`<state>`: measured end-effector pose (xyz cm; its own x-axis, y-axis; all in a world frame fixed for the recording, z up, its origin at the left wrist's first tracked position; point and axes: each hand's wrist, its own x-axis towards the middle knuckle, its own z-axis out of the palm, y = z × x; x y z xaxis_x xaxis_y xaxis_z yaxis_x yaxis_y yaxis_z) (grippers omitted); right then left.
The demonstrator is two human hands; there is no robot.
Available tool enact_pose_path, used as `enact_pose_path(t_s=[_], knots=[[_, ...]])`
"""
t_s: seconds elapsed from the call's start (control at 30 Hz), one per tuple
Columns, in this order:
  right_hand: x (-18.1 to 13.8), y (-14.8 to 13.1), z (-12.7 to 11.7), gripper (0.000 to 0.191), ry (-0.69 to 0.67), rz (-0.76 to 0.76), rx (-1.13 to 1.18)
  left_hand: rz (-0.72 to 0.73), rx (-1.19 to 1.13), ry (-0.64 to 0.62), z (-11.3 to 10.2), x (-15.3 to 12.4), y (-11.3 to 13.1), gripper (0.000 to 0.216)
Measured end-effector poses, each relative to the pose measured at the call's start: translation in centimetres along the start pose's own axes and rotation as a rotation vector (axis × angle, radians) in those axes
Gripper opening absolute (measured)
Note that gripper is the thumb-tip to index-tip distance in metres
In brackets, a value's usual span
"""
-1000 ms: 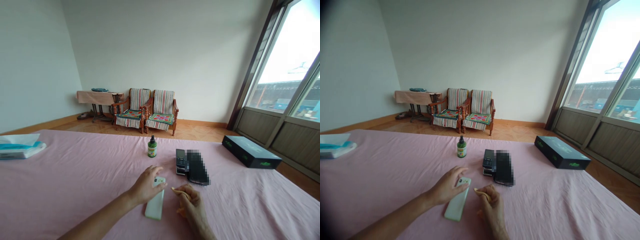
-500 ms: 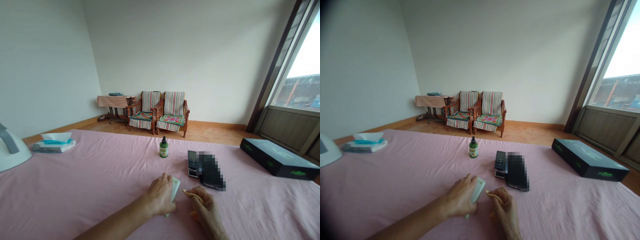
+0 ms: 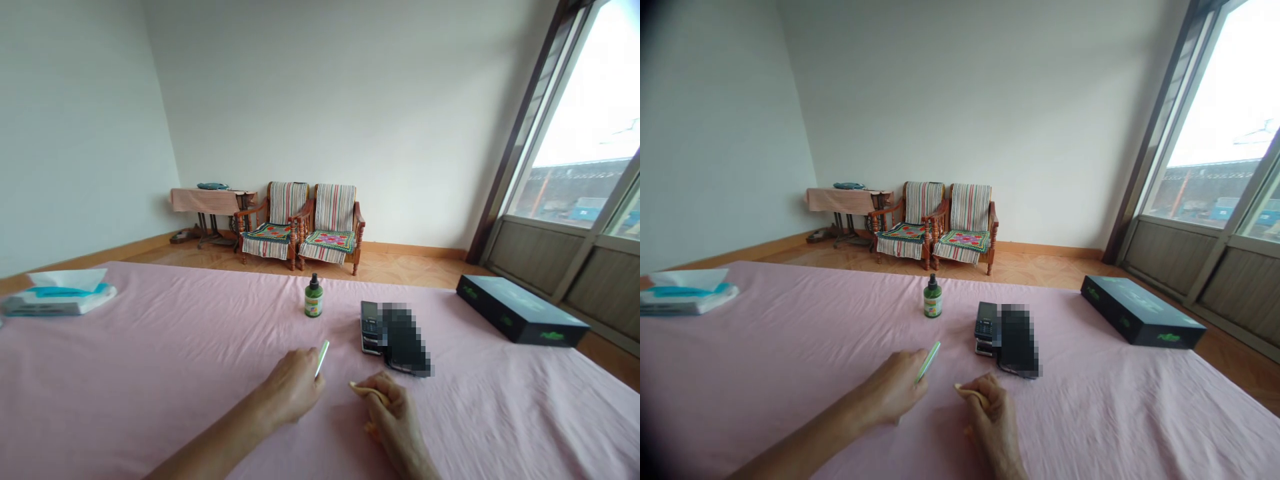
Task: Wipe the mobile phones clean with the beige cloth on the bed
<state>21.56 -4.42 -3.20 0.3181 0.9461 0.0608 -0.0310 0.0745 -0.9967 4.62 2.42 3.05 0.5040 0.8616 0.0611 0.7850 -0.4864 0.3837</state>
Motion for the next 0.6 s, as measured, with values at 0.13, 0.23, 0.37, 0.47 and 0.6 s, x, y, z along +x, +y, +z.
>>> enact_pose_path(t_s=[0.13, 0.23, 0.37, 0.47, 0.6], knots=[[0.1, 0.4, 0.0, 0.027, 0.001, -0.014, -0.012, -0.041, -0.129, -0.003, -0.5, 1.1, -2.0, 0.015], [0.2, 0.1, -0.1, 0.028, 0.046, -0.065, -0.040, -0.075, -0.293, -0.051, -0.1, 2.2, -2.8, 0.024], [0.5, -0.5, -0.6, 0.026, 0.145, -0.248, -0.126, -0.146, -0.563, -0.114, 1.1, 4.5, -1.9, 0.017], [0.9, -0.5, -1.0, 0.023, 0.197, -0.248, -0.145, -0.185, -0.737, -0.130, 1.8, 7.1, -0.1, 0.025], [1.2, -0.2, -1.0, 0.023, 0.208, -0.209, -0.126, -0.208, -0.893, -0.143, 2.2, 10.9, 2.7, 0.028]])
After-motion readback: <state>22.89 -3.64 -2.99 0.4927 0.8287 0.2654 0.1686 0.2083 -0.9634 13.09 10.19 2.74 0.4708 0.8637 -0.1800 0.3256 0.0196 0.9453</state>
